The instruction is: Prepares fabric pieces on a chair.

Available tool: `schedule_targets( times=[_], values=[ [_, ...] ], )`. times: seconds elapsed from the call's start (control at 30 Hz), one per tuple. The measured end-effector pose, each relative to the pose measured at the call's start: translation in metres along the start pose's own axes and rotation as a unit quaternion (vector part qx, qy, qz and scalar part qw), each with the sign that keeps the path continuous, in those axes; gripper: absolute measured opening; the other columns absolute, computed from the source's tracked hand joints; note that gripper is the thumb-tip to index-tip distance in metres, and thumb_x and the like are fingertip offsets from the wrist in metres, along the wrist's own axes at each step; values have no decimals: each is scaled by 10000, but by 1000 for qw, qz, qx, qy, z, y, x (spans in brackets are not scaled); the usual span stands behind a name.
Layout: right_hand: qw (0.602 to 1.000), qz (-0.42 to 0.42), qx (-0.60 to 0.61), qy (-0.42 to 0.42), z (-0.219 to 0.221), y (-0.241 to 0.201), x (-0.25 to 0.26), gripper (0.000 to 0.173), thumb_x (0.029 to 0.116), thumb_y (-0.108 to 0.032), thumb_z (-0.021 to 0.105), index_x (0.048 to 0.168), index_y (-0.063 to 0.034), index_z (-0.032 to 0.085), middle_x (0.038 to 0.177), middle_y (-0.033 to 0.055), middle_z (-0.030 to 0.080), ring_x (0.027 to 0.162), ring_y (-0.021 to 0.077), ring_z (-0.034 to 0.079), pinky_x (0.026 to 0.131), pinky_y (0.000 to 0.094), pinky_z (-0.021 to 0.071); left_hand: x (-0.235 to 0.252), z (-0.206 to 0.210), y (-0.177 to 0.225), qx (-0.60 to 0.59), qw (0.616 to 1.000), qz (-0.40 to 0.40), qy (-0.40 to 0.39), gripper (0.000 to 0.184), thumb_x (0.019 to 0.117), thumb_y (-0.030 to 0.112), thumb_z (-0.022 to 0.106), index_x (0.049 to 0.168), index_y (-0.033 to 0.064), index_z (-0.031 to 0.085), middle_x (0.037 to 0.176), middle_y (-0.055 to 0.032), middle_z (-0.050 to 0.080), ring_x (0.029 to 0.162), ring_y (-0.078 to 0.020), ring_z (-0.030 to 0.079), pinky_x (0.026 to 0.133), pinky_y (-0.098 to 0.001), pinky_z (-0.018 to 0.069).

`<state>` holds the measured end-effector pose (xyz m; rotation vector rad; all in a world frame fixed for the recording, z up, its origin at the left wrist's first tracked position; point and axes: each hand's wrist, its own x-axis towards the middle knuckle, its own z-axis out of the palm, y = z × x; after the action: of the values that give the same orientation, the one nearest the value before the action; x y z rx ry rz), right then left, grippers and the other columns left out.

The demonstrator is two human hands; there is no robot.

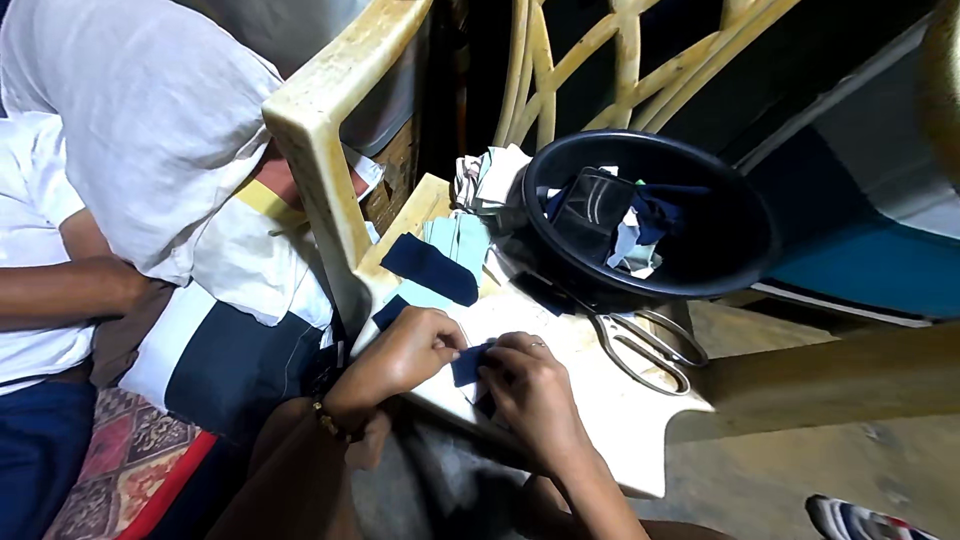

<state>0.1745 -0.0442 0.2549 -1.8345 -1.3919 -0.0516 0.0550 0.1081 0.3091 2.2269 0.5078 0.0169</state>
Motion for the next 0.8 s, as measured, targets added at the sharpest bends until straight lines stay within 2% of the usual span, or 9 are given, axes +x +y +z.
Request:
schedule_targets(
  times=[0.17, 0.23, 0.3, 0.4, 0.57, 0.7, 0.8],
  values=[
    [1000, 10, 2, -15, -1, 0, 1, 118, 769, 14, 747, 881, 49, 763, 963, 206, 711, 865, 320, 684, 776, 384, 571, 0, 2, -7, 8, 998, 25, 51, 103, 942, 84, 687, 996, 17, 744, 931, -71, 665, 779, -83, 572, 708, -229, 474],
    [1000, 11, 3, -15, -1, 0, 1, 118, 769, 10, 748, 880, 48, 762, 960, 202, 712, 870, 319, 683, 779, 383, 571, 1, 4, -6, 35, 998, 39, 28, 135, 915, 132, 738, 991, 23, 755, 949, -83, 668, 806, -122, 585, 742, -280, 490],
    [1000, 16, -2, -14, -1, 0, 1, 122, 764, 3, 756, 877, 49, 762, 957, 200, 708, 883, 325, 680, 786, 390, 568, 1, 5, -1, 72, 997, 23, -11, 180, 909, 140, 752, 1039, 16, 757, 1017, -119, 665, 860, -188, 603, 803, -350, 505],
    [1000, 20, -17, -17, -2, 2, 0, 138, 765, -38, 783, 876, 42, 767, 960, 191, 698, 892, 331, 665, 787, 402, 560, 2, 6, 4, 90, 996, -1, -28, 198, 897, 124, 763, 1061, 15, 750, 1053, -141, 655, 903, -224, 611, 835, -377, 509],
    [999, 2, -39, -10, 0, 8, 0, 170, 757, -98, 790, 866, 30, 770, 948, 179, 702, 897, 353, 659, 777, 434, 554, 3, 5, 4, 87, 996, 3, -30, 211, 885, 122, 779, 1056, 1, 752, 1047, -156, 658, 908, -240, 613, 842, -385, 508],
    [997, -11, -74, -2, 1, 11, -1, 189, 743, -146, 796, 858, 3, 774, 943, 156, 703, 896, 350, 654, 760, 440, 550, 4, 3, 1, 70, 997, 13, -36, 213, 865, 95, 793, 1050, 0, 752, 1029, -145, 657, 877, -205, 601, 816, -344, 504],
    [996, -6, -91, -7, -2, 12, 0, 212, 750, -167, 807, 880, -1, 782, 970, 160, 711, 915, 374, 658, 752, 482, 553, -1, -8, -10, 21, 999, 36, 25, 214, 839, 68, 796, 1020, -33, 742, 968, -147, 679, 809, -173, 609, 746, -314, 512]
  ],
)
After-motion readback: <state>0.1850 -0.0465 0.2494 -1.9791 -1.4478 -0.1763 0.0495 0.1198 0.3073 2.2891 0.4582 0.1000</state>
